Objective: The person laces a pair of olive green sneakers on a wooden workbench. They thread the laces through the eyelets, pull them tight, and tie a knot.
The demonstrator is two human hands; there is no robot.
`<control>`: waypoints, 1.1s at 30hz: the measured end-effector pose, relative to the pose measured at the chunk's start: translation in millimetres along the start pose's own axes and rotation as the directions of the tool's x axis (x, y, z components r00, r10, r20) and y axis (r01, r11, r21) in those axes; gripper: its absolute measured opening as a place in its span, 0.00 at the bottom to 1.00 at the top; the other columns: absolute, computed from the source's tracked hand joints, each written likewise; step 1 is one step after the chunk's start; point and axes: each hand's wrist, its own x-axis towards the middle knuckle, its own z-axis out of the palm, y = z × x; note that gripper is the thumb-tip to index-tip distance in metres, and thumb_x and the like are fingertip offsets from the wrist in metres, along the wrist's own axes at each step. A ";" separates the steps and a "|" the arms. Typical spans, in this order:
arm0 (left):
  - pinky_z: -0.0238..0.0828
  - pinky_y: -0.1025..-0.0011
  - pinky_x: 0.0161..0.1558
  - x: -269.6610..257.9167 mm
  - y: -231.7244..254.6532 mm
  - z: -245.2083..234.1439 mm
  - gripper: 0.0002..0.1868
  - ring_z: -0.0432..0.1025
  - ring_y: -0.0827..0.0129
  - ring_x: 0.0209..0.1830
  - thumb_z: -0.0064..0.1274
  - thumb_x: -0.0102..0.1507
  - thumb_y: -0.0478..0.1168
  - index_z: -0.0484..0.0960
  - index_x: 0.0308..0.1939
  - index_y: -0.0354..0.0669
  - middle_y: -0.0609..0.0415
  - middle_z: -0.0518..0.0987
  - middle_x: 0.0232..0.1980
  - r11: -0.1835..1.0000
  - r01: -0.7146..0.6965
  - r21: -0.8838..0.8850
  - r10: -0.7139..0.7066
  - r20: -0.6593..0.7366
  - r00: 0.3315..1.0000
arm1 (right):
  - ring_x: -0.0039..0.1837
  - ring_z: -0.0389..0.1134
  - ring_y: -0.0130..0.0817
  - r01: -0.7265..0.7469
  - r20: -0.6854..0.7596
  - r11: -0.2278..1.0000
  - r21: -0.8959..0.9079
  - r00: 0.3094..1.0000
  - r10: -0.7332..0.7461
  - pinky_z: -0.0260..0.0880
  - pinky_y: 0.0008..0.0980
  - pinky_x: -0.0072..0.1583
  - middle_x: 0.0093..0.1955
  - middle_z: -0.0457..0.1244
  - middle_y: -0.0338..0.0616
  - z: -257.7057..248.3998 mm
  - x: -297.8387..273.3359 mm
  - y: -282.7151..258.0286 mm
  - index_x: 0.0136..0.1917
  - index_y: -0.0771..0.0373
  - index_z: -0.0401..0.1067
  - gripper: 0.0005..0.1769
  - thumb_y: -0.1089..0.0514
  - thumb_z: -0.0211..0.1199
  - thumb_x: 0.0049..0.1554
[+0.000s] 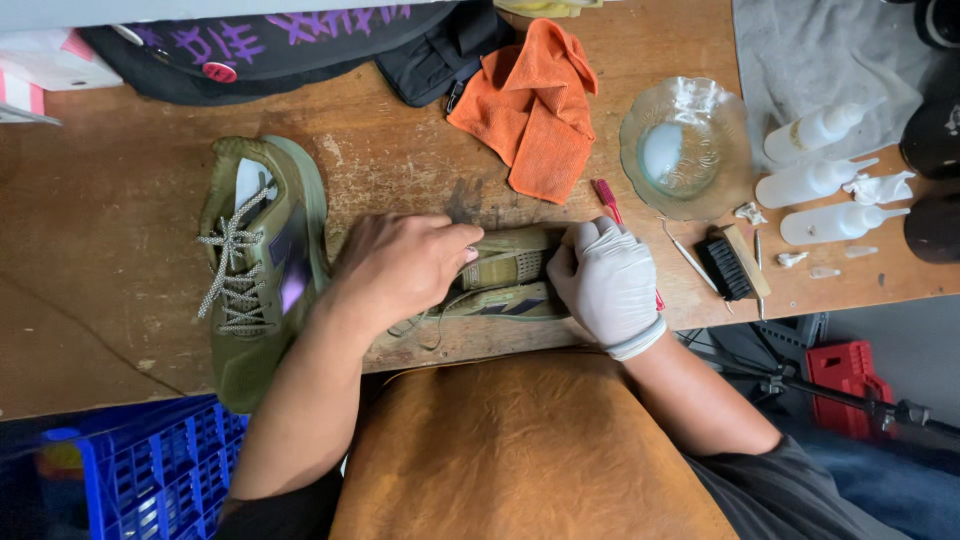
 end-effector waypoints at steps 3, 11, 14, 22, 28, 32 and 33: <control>0.72 0.71 0.25 4.8 -3.1 -1.0 0.09 0.75 0.62 0.19 0.47 0.65 0.40 0.83 0.39 0.46 0.53 0.81 0.28 0.999 0.052 0.010 -0.053 0.110 0.993 | 0.36 0.66 0.50 -0.028 -0.047 0.999 0.041 0.998 0.030 0.67 0.46 0.38 0.32 0.58 0.44 -5.5 -0.1 -1.7 0.37 0.56 0.65 0.07 0.57 0.61 0.45; 0.71 0.71 0.24 -8.8 -37.3 4.5 0.12 0.72 0.62 0.21 0.45 0.65 0.34 0.82 0.49 0.44 0.50 0.79 0.30 0.986 0.001 -0.165 -0.021 -0.119 0.993 | 0.45 0.69 0.52 -0.065 0.187 0.916 0.396 0.982 -0.012 0.68 0.44 0.43 0.40 0.61 0.48 -54.5 17.4 16.3 0.43 0.58 0.68 0.06 0.60 0.57 0.50; 0.69 0.74 0.27 -31.3 -65.5 -18.6 0.11 0.72 0.64 0.23 0.47 0.66 0.34 0.83 0.49 0.45 0.55 0.78 0.31 1.000 -0.001 0.001 0.001 -0.259 0.966 | 0.49 0.69 0.54 0.021 0.128 0.800 0.600 0.984 -0.122 0.69 0.40 0.48 0.43 0.64 0.51 -65.6 15.5 19.1 0.42 0.63 0.71 0.09 0.70 0.54 0.49; 0.71 0.62 0.23 -38.5 -4.7 6.9 0.06 0.73 0.57 0.20 0.56 0.56 0.43 0.79 0.25 0.49 0.55 0.73 0.21 0.984 -0.180 -0.003 0.179 -0.073 0.981 | 0.56 0.62 0.55 0.208 0.145 0.841 0.499 0.937 -0.317 0.63 0.51 0.54 0.53 0.62 0.49 -74.3 18.9 20.2 0.47 0.61 0.70 0.10 0.62 0.63 0.50; 0.69 0.61 0.25 -48.4 -10.1 21.7 0.14 0.72 0.57 0.22 0.52 0.58 0.51 0.74 0.22 0.50 0.59 0.69 0.20 0.992 -0.099 0.072 0.097 0.032 0.995 | 0.68 0.54 0.57 0.127 0.292 0.884 0.449 0.915 -0.279 0.57 0.54 0.60 0.67 0.55 0.51 -66.9 17.1 23.1 0.56 0.60 0.62 0.29 0.53 0.70 0.45; 0.67 0.62 0.25 -50.1 -16.0 30.9 0.13 0.71 0.56 0.22 0.49 0.59 0.46 0.72 0.20 0.49 0.58 0.68 0.20 0.984 -0.125 0.130 0.125 0.004 0.992 | 0.71 0.52 0.60 0.138 0.315 0.874 0.467 0.897 -0.310 0.58 0.58 0.66 0.69 0.53 0.55 -60.4 13.8 25.8 0.64 0.60 0.57 0.50 0.39 0.76 0.36; 0.67 0.62 0.25 -49.0 -14.4 21.3 0.13 0.71 0.56 0.22 0.49 0.59 0.46 0.72 0.20 0.49 0.58 0.68 0.20 0.984 -0.126 0.130 0.127 0.004 0.992 | 0.71 0.52 0.60 0.138 0.315 0.874 0.466 0.897 -0.309 0.58 0.58 0.66 0.69 0.53 0.55 -58.3 13.6 26.1 0.64 0.60 0.57 0.50 0.39 0.76 0.36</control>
